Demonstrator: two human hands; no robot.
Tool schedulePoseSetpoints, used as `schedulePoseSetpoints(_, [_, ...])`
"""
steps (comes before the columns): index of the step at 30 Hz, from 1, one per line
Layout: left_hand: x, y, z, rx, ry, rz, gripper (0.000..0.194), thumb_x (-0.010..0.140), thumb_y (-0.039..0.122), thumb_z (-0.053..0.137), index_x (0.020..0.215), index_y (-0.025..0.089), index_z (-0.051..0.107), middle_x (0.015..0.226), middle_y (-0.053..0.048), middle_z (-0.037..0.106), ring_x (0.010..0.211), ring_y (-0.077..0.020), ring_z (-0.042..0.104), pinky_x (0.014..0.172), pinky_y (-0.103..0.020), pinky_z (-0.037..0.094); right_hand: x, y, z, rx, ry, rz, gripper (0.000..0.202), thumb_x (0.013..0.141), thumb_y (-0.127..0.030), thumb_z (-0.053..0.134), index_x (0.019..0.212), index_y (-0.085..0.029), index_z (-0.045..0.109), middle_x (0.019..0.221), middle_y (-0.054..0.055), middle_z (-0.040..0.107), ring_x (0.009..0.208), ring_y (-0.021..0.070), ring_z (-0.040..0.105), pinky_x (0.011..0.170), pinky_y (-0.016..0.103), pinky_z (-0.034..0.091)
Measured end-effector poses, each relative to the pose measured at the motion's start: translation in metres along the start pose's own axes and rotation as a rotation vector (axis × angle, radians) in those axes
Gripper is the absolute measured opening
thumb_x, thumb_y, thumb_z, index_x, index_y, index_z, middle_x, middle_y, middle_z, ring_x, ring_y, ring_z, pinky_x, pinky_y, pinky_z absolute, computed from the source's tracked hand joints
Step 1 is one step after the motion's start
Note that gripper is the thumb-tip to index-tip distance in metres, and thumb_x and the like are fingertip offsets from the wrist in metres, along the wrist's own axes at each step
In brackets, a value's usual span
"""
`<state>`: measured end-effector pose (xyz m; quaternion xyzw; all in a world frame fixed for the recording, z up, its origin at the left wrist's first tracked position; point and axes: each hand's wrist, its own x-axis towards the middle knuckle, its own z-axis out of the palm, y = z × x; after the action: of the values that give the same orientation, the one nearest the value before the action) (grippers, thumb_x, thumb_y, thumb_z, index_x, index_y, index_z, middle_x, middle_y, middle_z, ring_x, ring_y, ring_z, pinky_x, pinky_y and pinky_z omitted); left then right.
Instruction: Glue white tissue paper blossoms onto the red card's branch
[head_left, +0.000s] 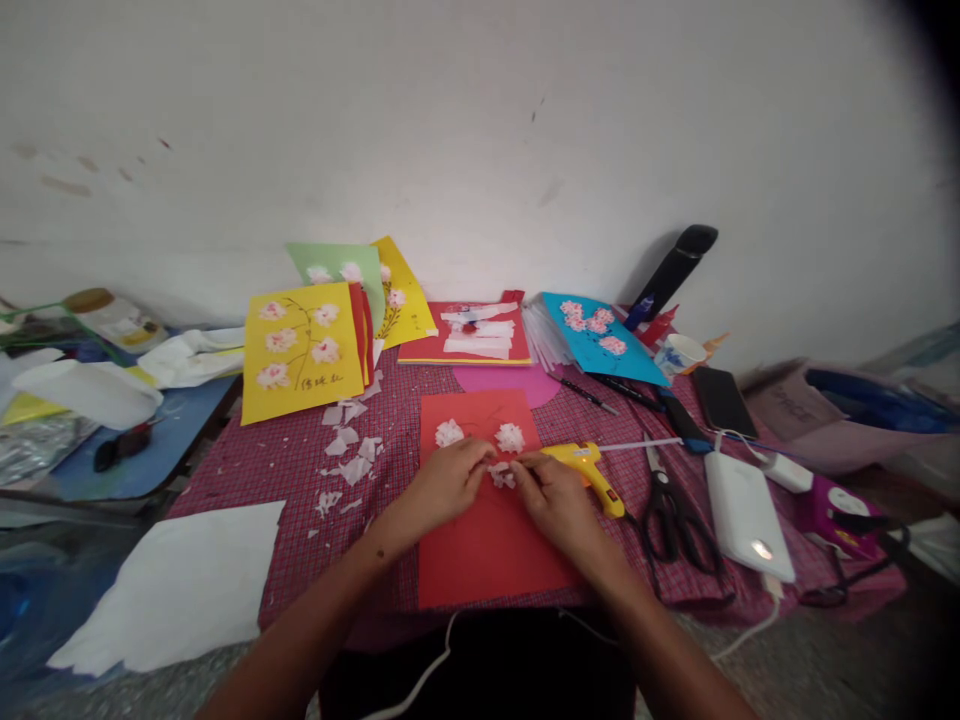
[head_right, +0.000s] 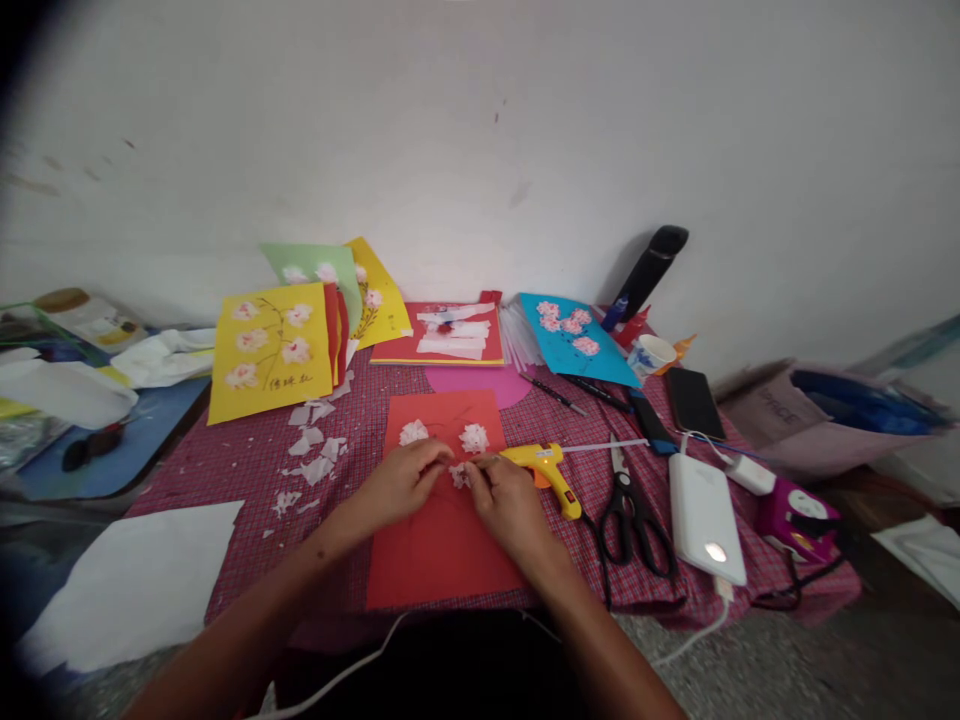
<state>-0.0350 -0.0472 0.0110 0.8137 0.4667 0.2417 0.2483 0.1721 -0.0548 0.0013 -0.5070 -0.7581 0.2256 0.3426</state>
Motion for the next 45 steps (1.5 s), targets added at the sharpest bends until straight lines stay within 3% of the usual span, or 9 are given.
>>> schedulePoseSetpoints(4, [-0.02, 0.004, -0.002, 0.166, -0.072, -0.035, 0.027, 0.098, 0.014, 0.042, 0.118, 0.021, 0.06, 0.112, -0.009, 0.069, 0.101, -0.0229, 0.066, 0.089, -0.034, 0.049, 0.004, -0.003, 0.002, -0.119, -0.042, -0.038, 0.023, 0.099, -0.025, 0.052, 0.095, -0.02, 0.074, 0.09, 0.01, 0.079, 0.081, 0.0232, 0.073, 0.078, 0.033, 0.053])
schedulePoseSetpoints(8, [-0.03, 0.008, 0.0, 0.336, -0.147, 0.0, 0.025, 0.093, 0.01, 0.047, 0.11, 0.019, 0.062, 0.101, -0.009, 0.07, 0.096, -0.0261, 0.065, 0.092, -0.04, 0.048, 0.012, -0.009, 0.003, -0.208, -0.105, -0.056, 0.025, 0.1, -0.026, 0.05, 0.086, -0.018, 0.07, 0.082, 0.01, 0.076, 0.072, 0.0228, 0.07, 0.069, 0.031, 0.048])
schedulePoseSetpoints(12, [-0.03, 0.009, 0.003, 0.4, -0.142, 0.032, 0.023, 0.091, 0.009, 0.048, 0.105, 0.019, 0.063, 0.097, -0.01, 0.071, 0.092, -0.0263, 0.066, 0.093, -0.041, 0.047, 0.015, -0.013, 0.0, -0.177, -0.108, -0.027, 0.024, 0.099, -0.026, 0.052, 0.086, -0.019, 0.07, 0.081, 0.009, 0.076, 0.071, 0.0222, 0.07, 0.066, 0.03, 0.046])
schedulePoseSetpoints(21, [-0.029, 0.011, 0.0, 0.423, -0.149, 0.038, 0.022, 0.093, 0.011, 0.047, 0.106, 0.019, 0.062, 0.096, -0.009, 0.071, 0.091, -0.0253, 0.066, 0.09, -0.038, 0.047, 0.001, -0.007, -0.005, 0.022, 0.075, 0.027, 0.026, 0.099, -0.034, 0.055, 0.095, -0.019, 0.075, 0.097, 0.012, 0.08, 0.088, 0.0272, 0.075, 0.084, 0.039, 0.056])
schedulePoseSetpoints(26, [-0.03, 0.011, 0.0, 0.419, -0.149, 0.05, 0.02, 0.094, 0.01, 0.048, 0.105, 0.018, 0.063, 0.098, -0.009, 0.071, 0.092, -0.0257, 0.066, 0.089, -0.039, 0.047, 0.0, -0.005, -0.004, 0.162, 0.148, 0.11, 0.031, 0.098, -0.042, 0.057, 0.086, -0.02, 0.075, 0.085, 0.009, 0.079, 0.078, 0.0255, 0.073, 0.076, 0.036, 0.055])
schedulePoseSetpoints(31, [-0.031, 0.009, 0.003, 0.416, -0.165, 0.063, 0.017, 0.096, 0.014, 0.049, 0.103, 0.018, 0.064, 0.099, -0.009, 0.071, 0.094, -0.0253, 0.065, 0.088, -0.039, 0.047, -0.001, -0.001, -0.005, 0.305, 0.171, 0.224, 0.039, 0.097, -0.049, 0.057, 0.076, -0.019, 0.071, 0.061, 0.002, 0.067, 0.054, 0.0192, 0.061, 0.058, 0.031, 0.048])
schedulePoseSetpoints(34, [-0.033, 0.007, 0.006, 0.421, -0.173, 0.077, 0.017, 0.098, 0.015, 0.048, 0.103, 0.018, 0.065, 0.101, -0.008, 0.07, 0.096, -0.0246, 0.063, 0.088, -0.038, 0.047, -0.003, 0.003, -0.004, 0.36, 0.181, 0.249, 0.039, 0.097, -0.049, 0.058, 0.074, -0.019, 0.069, 0.061, 0.001, 0.065, 0.052, 0.0172, 0.058, 0.055, 0.029, 0.045])
schedulePoseSetpoints(39, [-0.035, 0.01, 0.01, 0.44, -0.166, 0.097, 0.025, 0.102, 0.021, 0.048, 0.119, 0.023, 0.065, 0.105, -0.006, 0.065, 0.101, -0.0245, 0.058, 0.089, -0.038, 0.046, -0.005, 0.004, -0.002, 0.392, 0.219, 0.256, 0.035, 0.097, -0.046, 0.06, 0.077, -0.019, 0.068, 0.061, 0.0, 0.063, 0.051, 0.016, 0.056, 0.052, 0.028, 0.043])
schedulePoseSetpoints(45, [-0.035, 0.015, 0.008, 0.429, -0.172, 0.094, 0.022, 0.102, 0.024, 0.049, 0.111, 0.024, 0.069, 0.102, -0.006, 0.063, 0.098, -0.0247, 0.057, 0.087, -0.038, 0.047, -0.007, 0.001, -0.007, 0.403, 0.27, 0.233, 0.03, 0.097, -0.043, 0.062, 0.08, -0.019, 0.069, 0.063, 0.0, 0.063, 0.053, 0.0151, 0.057, 0.053, 0.027, 0.044])
